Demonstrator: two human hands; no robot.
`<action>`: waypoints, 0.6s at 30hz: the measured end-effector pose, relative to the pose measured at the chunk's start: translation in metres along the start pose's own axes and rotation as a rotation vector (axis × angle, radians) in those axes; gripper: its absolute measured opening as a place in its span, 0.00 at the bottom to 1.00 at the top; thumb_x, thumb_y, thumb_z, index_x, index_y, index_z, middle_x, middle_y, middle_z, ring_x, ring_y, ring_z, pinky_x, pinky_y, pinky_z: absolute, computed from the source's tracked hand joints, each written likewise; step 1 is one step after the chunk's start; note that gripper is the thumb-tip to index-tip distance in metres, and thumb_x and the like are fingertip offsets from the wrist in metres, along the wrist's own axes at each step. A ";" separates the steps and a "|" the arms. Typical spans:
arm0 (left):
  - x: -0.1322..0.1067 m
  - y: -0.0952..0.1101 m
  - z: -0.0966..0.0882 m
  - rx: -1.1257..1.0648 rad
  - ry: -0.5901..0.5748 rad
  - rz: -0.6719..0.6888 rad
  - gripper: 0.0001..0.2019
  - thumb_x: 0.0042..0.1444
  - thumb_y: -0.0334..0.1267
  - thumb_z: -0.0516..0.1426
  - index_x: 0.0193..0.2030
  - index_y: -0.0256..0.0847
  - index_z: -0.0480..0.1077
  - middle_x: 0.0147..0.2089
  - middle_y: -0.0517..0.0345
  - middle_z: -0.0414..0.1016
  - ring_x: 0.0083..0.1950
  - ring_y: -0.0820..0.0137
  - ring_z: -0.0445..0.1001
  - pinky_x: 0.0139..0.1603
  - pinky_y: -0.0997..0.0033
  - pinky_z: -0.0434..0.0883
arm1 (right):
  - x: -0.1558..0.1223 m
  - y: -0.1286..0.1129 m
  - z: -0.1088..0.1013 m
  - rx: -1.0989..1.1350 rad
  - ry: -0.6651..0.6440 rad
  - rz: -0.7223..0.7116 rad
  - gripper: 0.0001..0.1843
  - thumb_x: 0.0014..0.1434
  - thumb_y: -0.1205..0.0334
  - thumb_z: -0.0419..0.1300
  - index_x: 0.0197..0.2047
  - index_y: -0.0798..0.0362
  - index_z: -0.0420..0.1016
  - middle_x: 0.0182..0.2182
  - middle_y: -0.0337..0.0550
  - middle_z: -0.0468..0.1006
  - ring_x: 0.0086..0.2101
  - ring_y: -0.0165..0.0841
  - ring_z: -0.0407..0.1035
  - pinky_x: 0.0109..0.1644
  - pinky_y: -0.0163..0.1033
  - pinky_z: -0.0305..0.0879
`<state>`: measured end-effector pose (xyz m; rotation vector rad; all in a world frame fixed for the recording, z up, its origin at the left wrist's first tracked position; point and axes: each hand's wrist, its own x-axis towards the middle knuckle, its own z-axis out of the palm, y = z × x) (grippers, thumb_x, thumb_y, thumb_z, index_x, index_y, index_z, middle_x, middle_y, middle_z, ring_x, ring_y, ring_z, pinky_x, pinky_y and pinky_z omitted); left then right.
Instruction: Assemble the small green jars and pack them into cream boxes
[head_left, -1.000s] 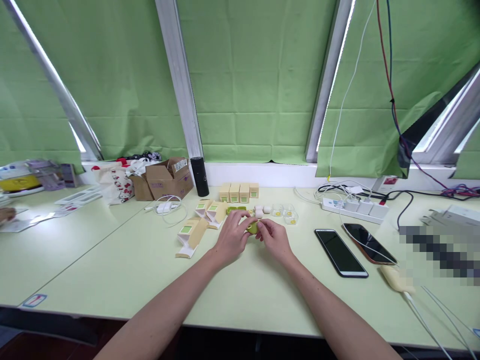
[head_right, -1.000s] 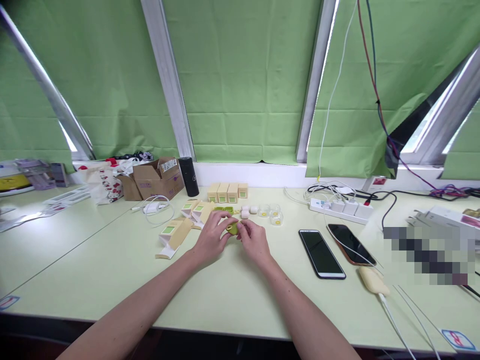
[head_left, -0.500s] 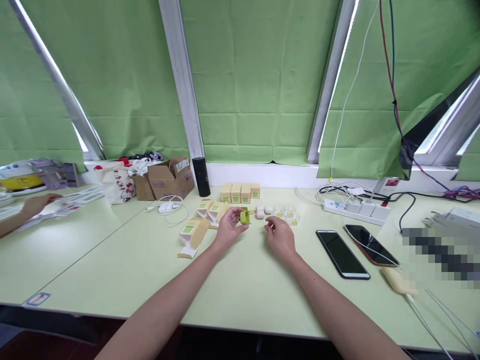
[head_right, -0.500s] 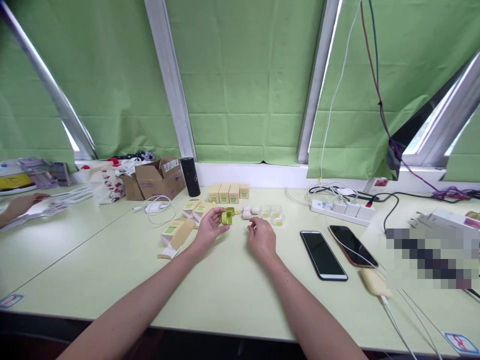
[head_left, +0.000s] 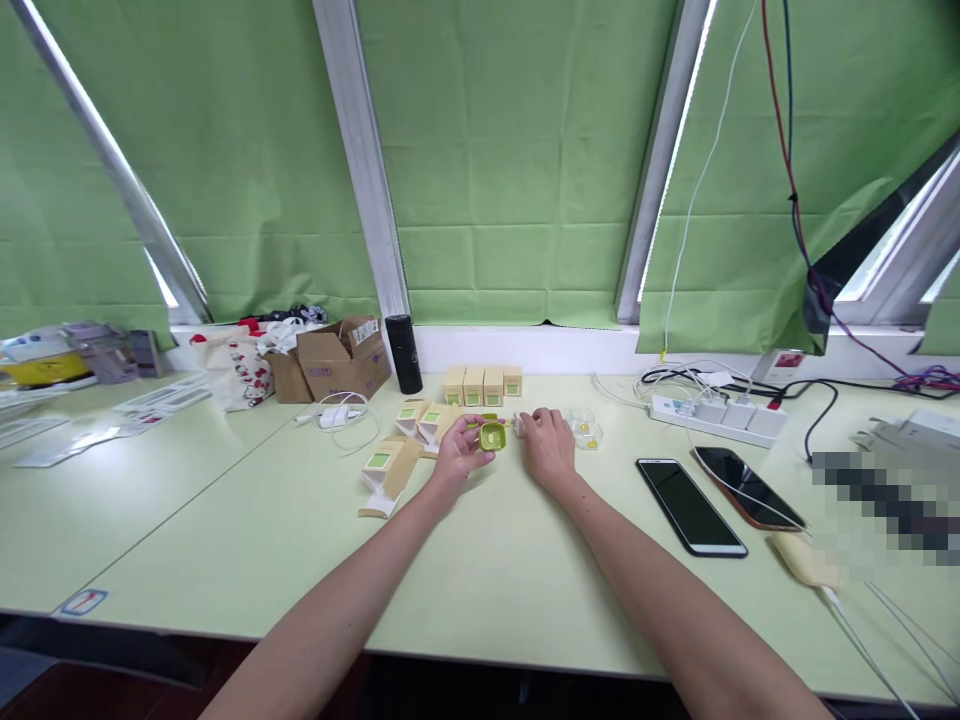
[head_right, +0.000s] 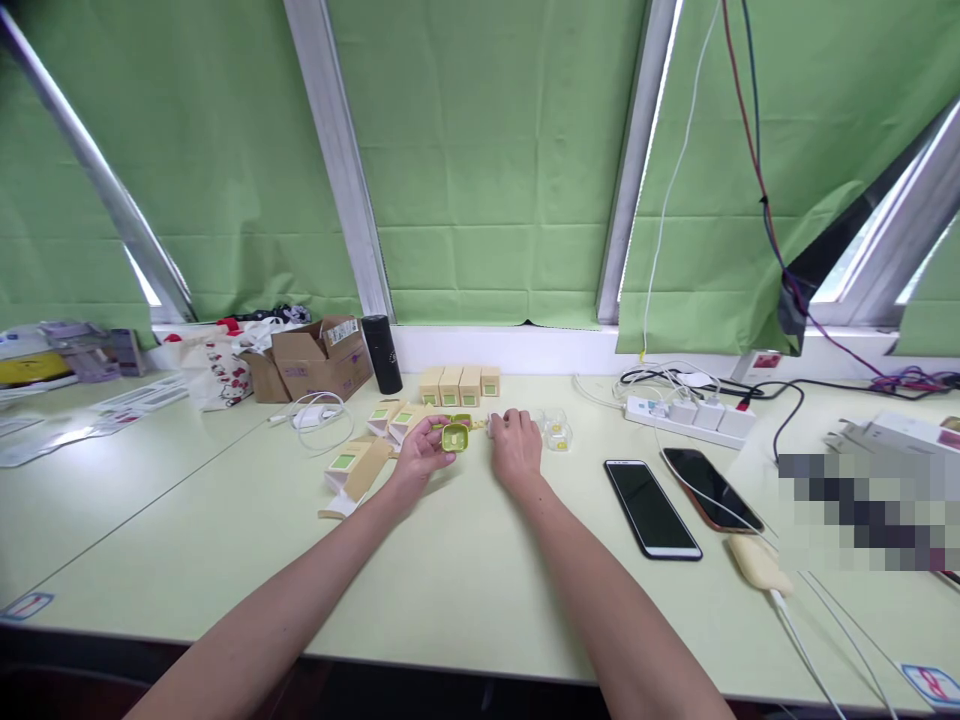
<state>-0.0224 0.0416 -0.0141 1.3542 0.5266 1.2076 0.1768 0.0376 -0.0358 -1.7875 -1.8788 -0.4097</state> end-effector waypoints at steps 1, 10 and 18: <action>0.000 0.001 0.000 -0.003 -0.005 0.002 0.33 0.39 0.37 0.76 0.49 0.42 0.66 0.54 0.44 0.84 0.51 0.59 0.82 0.52 0.61 0.73 | 0.002 -0.002 -0.001 -0.019 -0.008 -0.009 0.20 0.65 0.73 0.58 0.58 0.51 0.77 0.51 0.55 0.75 0.50 0.45 0.63 0.49 0.46 0.59; -0.001 0.002 0.002 0.009 -0.003 0.026 0.32 0.40 0.37 0.76 0.49 0.42 0.66 0.54 0.44 0.84 0.53 0.58 0.82 0.53 0.61 0.72 | 0.004 -0.003 -0.003 -0.063 -0.010 -0.083 0.17 0.64 0.76 0.54 0.50 0.55 0.79 0.50 0.57 0.75 0.50 0.46 0.63 0.50 0.47 0.59; -0.003 0.008 0.005 0.036 0.049 0.053 0.31 0.42 0.36 0.76 0.49 0.43 0.65 0.51 0.48 0.84 0.51 0.58 0.81 0.51 0.63 0.71 | -0.012 -0.007 -0.014 0.847 0.188 0.373 0.13 0.61 0.55 0.64 0.45 0.52 0.79 0.47 0.52 0.78 0.45 0.44 0.70 0.48 0.47 0.67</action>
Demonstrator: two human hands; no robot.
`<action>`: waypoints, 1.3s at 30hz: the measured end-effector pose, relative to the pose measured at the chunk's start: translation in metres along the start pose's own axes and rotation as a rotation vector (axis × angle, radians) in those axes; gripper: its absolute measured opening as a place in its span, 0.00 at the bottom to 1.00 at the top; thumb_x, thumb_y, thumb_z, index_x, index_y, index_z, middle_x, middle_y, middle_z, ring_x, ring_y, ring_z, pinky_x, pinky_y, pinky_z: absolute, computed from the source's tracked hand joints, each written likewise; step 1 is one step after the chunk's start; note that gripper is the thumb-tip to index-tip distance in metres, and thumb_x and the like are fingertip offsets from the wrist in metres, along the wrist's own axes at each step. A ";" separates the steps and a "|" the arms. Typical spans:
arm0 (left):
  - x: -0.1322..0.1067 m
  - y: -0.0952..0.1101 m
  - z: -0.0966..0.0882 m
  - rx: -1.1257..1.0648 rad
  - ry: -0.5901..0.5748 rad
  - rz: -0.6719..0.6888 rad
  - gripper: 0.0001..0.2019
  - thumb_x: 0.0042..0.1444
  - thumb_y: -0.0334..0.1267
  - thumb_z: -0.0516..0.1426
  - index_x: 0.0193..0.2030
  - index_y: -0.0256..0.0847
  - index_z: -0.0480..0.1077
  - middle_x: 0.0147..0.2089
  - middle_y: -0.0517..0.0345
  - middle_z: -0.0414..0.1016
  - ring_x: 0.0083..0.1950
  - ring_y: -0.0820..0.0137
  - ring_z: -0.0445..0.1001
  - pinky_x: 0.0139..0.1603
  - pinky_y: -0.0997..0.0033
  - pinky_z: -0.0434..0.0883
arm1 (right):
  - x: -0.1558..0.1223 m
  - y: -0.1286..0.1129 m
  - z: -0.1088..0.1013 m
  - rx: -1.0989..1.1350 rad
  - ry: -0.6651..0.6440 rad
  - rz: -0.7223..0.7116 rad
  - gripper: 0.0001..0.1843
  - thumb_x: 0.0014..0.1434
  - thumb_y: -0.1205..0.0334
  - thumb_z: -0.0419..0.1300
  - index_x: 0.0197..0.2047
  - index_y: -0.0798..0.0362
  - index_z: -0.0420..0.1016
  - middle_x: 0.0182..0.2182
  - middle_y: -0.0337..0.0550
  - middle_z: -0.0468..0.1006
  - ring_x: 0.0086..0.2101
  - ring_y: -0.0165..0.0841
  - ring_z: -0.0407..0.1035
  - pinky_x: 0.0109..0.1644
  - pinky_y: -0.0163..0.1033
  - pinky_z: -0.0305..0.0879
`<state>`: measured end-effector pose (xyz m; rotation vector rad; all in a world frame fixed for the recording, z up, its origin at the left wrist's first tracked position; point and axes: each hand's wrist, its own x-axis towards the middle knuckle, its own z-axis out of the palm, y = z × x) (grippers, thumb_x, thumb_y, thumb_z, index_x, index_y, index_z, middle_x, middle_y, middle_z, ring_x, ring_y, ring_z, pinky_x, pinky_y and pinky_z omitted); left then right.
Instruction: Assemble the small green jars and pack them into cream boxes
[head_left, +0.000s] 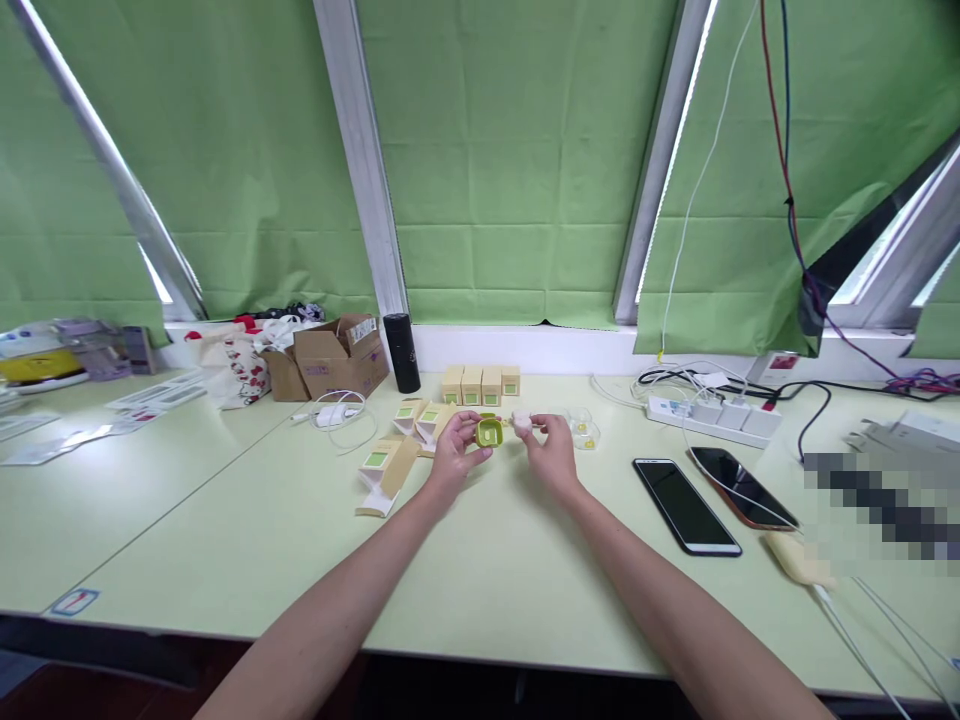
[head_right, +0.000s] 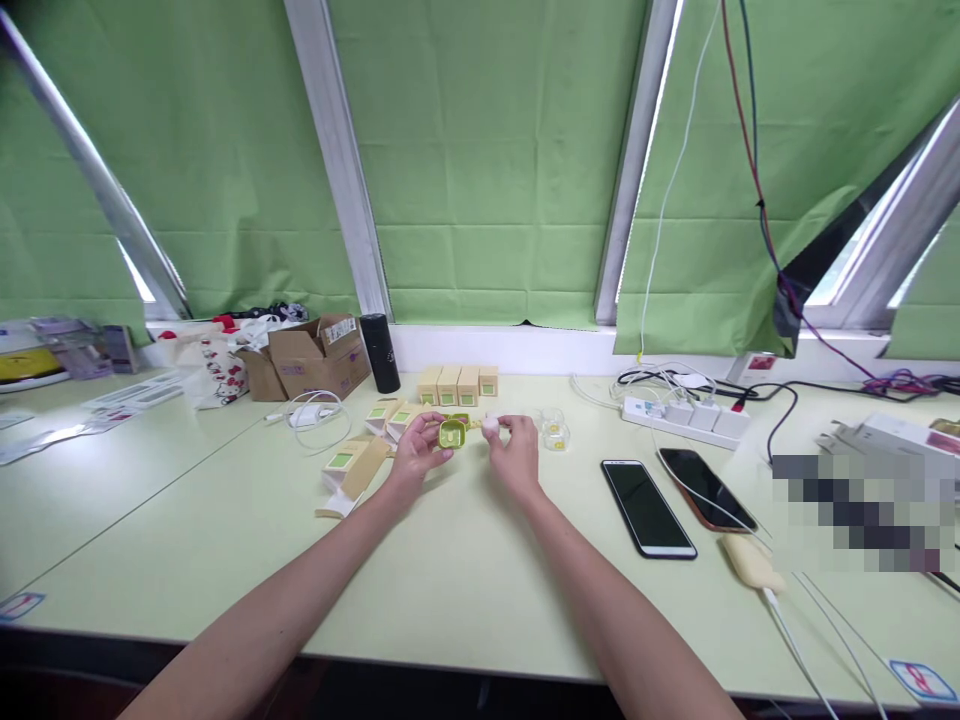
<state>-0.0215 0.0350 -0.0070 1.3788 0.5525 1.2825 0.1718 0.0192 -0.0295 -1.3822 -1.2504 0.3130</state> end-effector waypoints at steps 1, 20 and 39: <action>0.000 0.000 0.000 0.010 0.005 0.009 0.31 0.42 0.36 0.76 0.49 0.44 0.65 0.51 0.48 0.84 0.51 0.59 0.81 0.51 0.63 0.71 | -0.002 -0.003 -0.001 0.201 0.003 0.128 0.16 0.58 0.50 0.66 0.44 0.52 0.79 0.46 0.51 0.79 0.42 0.43 0.71 0.44 0.46 0.68; 0.003 -0.004 -0.003 0.096 -0.031 0.103 0.28 0.45 0.36 0.74 0.49 0.42 0.65 0.54 0.45 0.83 0.54 0.58 0.81 0.54 0.60 0.72 | -0.028 -0.028 -0.024 1.175 -0.360 0.503 0.21 0.48 0.51 0.78 0.41 0.49 0.80 0.45 0.47 0.85 0.42 0.39 0.78 0.39 0.40 0.71; 0.000 -0.003 0.000 0.218 -0.015 0.105 0.26 0.45 0.36 0.72 0.48 0.43 0.65 0.54 0.44 0.83 0.58 0.55 0.79 0.59 0.57 0.69 | -0.025 -0.025 -0.022 1.071 -0.238 0.486 0.25 0.37 0.59 0.82 0.39 0.50 0.80 0.32 0.36 0.77 0.28 0.28 0.69 0.28 0.34 0.65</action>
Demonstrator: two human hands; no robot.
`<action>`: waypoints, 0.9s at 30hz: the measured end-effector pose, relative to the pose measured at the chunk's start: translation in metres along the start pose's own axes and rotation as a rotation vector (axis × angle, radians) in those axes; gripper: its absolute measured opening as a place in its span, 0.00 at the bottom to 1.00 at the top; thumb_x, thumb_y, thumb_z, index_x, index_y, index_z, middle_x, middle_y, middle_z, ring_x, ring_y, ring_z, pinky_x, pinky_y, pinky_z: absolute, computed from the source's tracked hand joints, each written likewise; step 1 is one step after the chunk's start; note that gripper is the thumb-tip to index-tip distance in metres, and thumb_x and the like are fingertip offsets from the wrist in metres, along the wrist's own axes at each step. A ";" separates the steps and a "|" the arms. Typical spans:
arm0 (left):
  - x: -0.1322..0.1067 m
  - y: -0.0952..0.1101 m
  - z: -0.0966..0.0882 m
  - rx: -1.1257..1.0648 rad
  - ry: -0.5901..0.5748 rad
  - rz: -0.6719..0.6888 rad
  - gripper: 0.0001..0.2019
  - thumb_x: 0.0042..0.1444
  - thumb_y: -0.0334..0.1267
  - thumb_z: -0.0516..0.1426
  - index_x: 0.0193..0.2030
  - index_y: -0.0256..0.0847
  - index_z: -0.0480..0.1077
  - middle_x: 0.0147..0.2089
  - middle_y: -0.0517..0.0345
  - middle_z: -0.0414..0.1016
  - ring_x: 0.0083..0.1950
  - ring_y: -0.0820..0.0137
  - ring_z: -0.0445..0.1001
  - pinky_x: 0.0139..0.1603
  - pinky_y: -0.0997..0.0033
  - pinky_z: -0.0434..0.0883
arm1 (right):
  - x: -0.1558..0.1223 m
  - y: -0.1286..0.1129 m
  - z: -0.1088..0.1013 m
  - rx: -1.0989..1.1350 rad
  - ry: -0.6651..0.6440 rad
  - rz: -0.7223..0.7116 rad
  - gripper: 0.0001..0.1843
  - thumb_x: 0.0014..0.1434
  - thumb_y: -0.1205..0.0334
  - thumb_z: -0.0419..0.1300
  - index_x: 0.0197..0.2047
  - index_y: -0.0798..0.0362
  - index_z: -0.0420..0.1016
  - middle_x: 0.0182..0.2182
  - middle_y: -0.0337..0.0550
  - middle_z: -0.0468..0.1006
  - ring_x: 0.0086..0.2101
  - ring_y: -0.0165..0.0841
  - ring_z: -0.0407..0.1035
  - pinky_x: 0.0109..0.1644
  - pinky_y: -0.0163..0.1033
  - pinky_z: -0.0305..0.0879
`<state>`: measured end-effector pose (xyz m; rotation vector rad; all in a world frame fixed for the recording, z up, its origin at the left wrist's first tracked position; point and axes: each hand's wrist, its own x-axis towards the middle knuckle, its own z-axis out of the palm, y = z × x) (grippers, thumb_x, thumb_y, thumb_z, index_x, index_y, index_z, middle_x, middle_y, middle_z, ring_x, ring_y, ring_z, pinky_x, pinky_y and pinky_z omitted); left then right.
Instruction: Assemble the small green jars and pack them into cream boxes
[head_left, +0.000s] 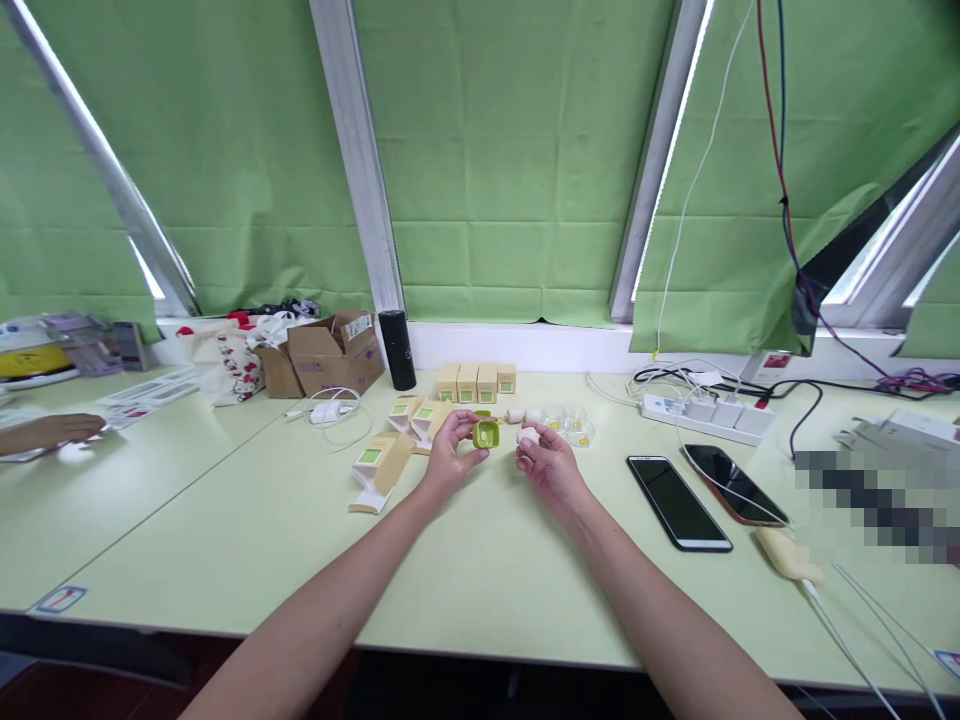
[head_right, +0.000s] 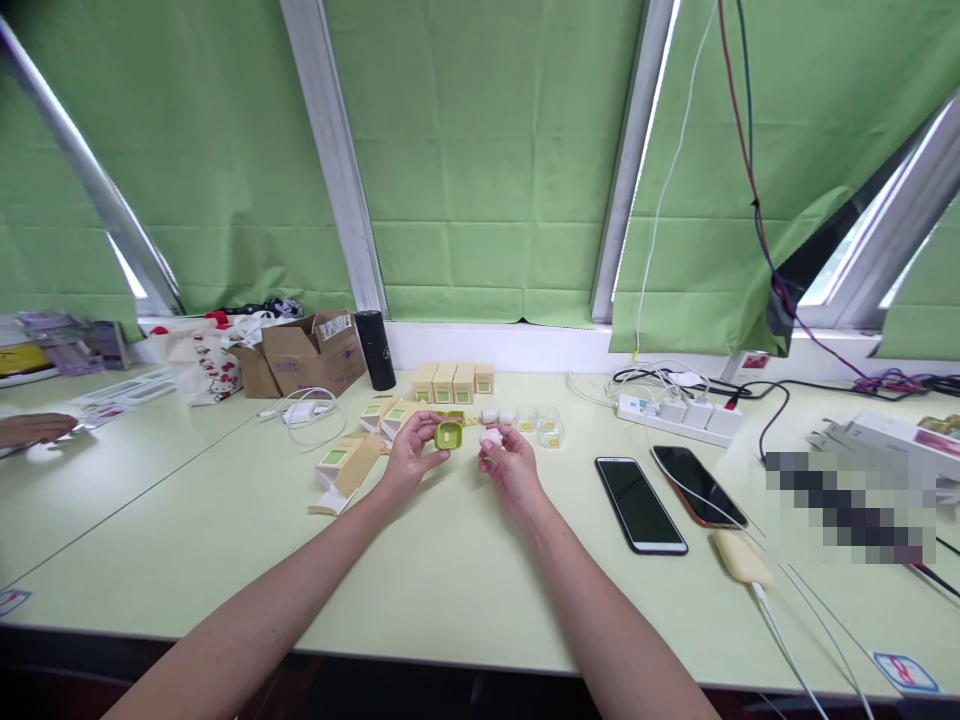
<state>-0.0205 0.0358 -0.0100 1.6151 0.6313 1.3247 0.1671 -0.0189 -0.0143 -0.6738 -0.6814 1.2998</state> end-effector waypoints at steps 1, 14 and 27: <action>0.000 -0.001 0.000 0.012 0.008 -0.001 0.26 0.46 0.35 0.71 0.49 0.43 0.65 0.54 0.44 0.83 0.58 0.55 0.79 0.58 0.57 0.69 | 0.001 0.000 -0.001 -0.031 0.020 0.003 0.25 0.37 0.59 0.82 0.38 0.51 0.81 0.32 0.37 0.77 0.27 0.27 0.68 0.26 0.34 0.64; -0.001 -0.003 0.001 0.127 0.070 0.010 0.25 0.46 0.34 0.70 0.51 0.42 0.70 0.54 0.47 0.82 0.56 0.56 0.79 0.55 0.59 0.69 | 0.003 -0.003 0.000 -0.100 0.006 -0.005 0.26 0.39 0.59 0.80 0.43 0.53 0.83 0.39 0.46 0.84 0.31 0.31 0.73 0.29 0.36 0.68; -0.001 -0.001 0.003 0.171 0.031 0.058 0.23 0.48 0.33 0.70 0.53 0.43 0.75 0.55 0.48 0.81 0.58 0.57 0.78 0.59 0.56 0.70 | 0.001 0.000 0.008 -0.383 0.029 -0.125 0.29 0.39 0.42 0.79 0.39 0.54 0.84 0.31 0.45 0.82 0.26 0.31 0.67 0.24 0.36 0.62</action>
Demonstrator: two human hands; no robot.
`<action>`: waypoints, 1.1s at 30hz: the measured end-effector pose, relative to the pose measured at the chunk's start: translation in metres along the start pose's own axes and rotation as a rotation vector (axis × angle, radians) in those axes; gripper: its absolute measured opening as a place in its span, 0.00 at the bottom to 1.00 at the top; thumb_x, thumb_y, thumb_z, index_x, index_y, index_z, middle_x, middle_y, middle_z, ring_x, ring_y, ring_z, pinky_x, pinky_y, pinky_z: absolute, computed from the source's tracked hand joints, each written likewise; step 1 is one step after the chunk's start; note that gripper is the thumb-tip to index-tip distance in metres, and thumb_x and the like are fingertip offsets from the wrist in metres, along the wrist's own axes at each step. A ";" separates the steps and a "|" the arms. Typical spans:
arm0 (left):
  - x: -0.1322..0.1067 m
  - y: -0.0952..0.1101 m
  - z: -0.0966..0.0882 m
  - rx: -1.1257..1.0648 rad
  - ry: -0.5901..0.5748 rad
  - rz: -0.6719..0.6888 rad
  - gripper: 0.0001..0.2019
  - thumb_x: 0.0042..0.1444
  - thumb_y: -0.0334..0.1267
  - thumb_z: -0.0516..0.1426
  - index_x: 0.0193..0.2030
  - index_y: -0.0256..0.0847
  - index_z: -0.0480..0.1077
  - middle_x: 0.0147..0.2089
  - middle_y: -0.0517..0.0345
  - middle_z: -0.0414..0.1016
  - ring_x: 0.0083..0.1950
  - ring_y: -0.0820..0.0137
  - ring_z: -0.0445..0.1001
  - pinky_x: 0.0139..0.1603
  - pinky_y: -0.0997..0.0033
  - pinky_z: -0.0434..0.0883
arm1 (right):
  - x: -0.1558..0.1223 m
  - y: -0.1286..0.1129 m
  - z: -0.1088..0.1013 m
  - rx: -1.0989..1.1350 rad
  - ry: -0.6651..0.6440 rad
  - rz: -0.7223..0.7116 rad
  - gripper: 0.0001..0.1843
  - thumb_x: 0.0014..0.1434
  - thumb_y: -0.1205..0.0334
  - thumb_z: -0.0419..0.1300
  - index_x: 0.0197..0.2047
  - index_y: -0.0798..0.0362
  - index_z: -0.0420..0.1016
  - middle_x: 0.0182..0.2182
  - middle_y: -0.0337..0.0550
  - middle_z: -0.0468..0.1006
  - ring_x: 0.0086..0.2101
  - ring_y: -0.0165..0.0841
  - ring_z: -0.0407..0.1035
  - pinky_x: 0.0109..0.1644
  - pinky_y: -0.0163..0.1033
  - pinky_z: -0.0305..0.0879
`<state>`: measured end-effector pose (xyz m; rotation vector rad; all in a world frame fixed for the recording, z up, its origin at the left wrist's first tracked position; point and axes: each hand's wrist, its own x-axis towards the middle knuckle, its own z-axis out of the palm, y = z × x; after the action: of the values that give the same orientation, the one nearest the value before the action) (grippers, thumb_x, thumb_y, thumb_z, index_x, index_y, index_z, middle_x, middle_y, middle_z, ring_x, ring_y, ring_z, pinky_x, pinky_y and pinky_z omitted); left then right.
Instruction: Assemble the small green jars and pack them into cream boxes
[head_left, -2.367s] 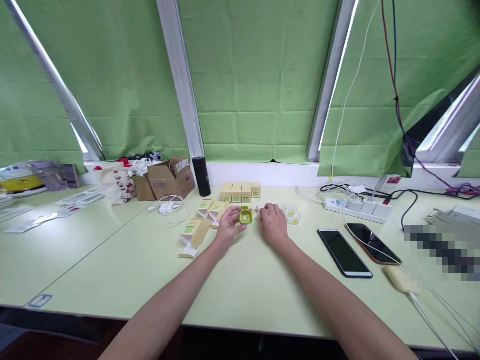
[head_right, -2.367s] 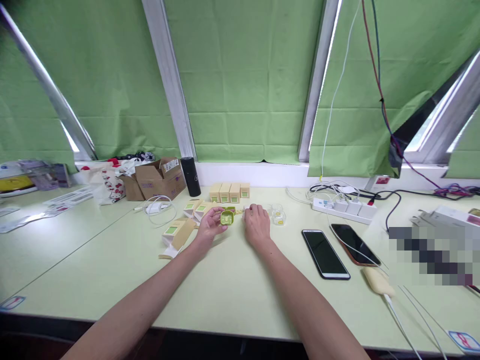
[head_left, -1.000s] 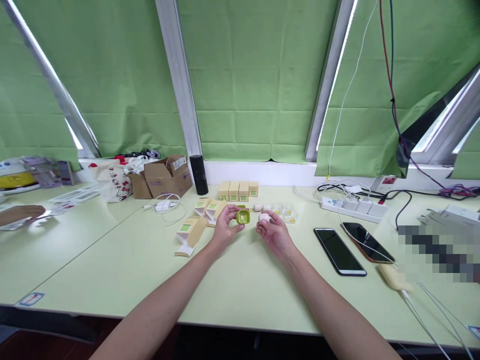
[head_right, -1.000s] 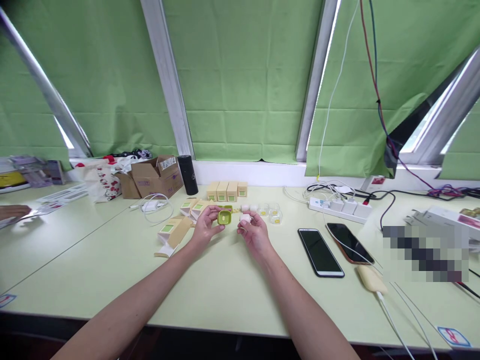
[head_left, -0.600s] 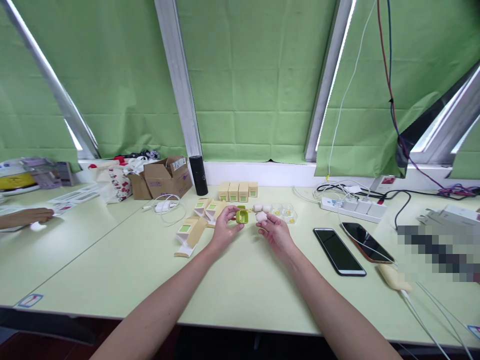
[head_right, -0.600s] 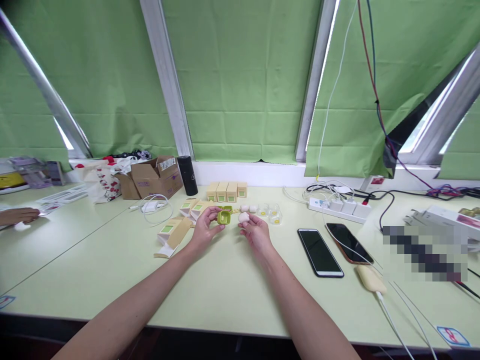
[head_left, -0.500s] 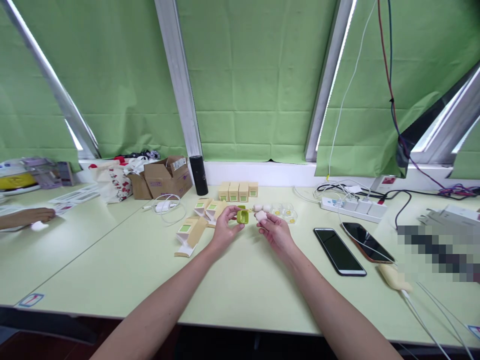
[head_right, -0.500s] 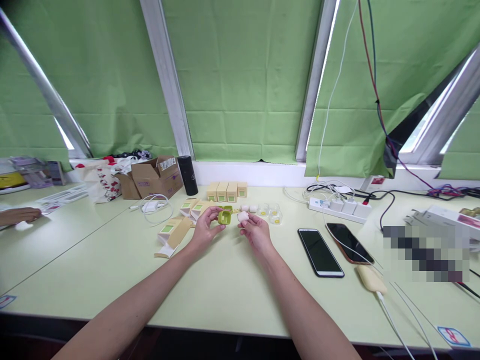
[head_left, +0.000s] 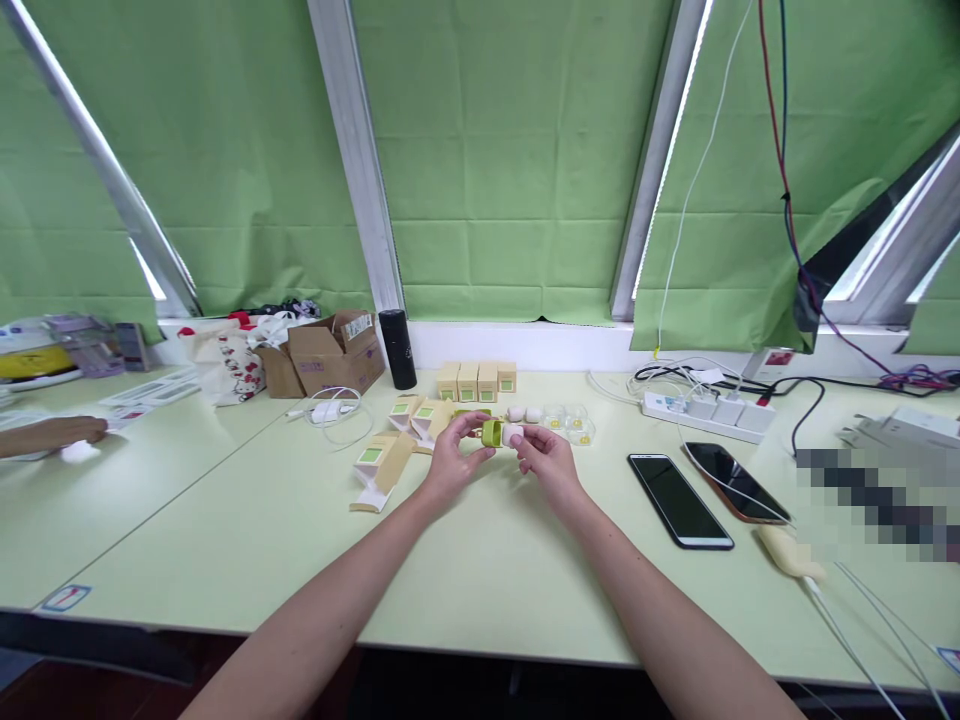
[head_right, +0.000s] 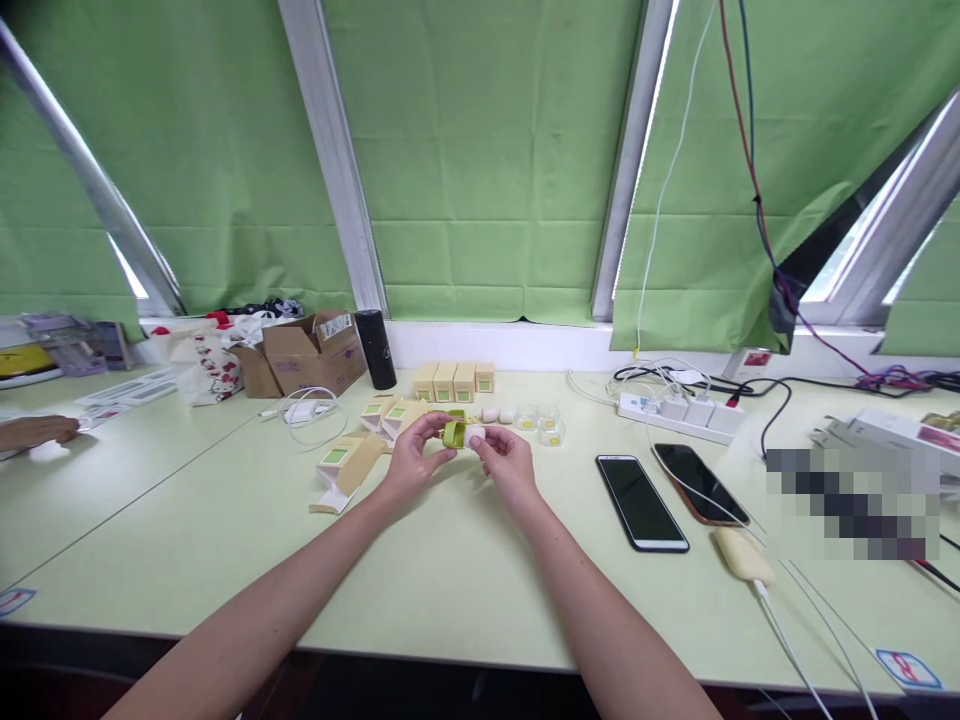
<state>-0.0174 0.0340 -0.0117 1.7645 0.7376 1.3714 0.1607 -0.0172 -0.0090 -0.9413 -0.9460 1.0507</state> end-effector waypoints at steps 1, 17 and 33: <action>0.000 0.000 0.000 -0.003 -0.006 0.005 0.23 0.48 0.33 0.70 0.53 0.43 0.75 0.56 0.48 0.80 0.58 0.56 0.77 0.60 0.56 0.70 | 0.000 0.000 0.000 -0.009 0.000 -0.002 0.30 0.39 0.41 0.79 0.39 0.54 0.84 0.30 0.45 0.82 0.26 0.31 0.67 0.24 0.36 0.62; -0.003 0.012 0.002 0.105 -0.011 0.062 0.22 0.45 0.29 0.70 0.50 0.47 0.83 0.52 0.49 0.77 0.57 0.55 0.72 0.58 0.55 0.71 | -0.003 -0.002 -0.002 -0.111 -0.031 -0.033 0.28 0.42 0.39 0.76 0.36 0.54 0.87 0.23 0.40 0.78 0.20 0.28 0.60 0.25 0.38 0.58; -0.004 0.005 0.002 0.097 -0.021 0.044 0.22 0.44 0.32 0.73 0.49 0.47 0.82 0.51 0.50 0.76 0.53 0.58 0.73 0.57 0.57 0.70 | -0.003 -0.001 -0.003 -0.153 -0.057 -0.053 0.26 0.46 0.37 0.73 0.32 0.54 0.84 0.17 0.36 0.71 0.20 0.30 0.61 0.27 0.38 0.56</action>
<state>-0.0167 0.0280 -0.0097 1.8777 0.7697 1.3646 0.1631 -0.0205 -0.0088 -1.0107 -1.1052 0.9745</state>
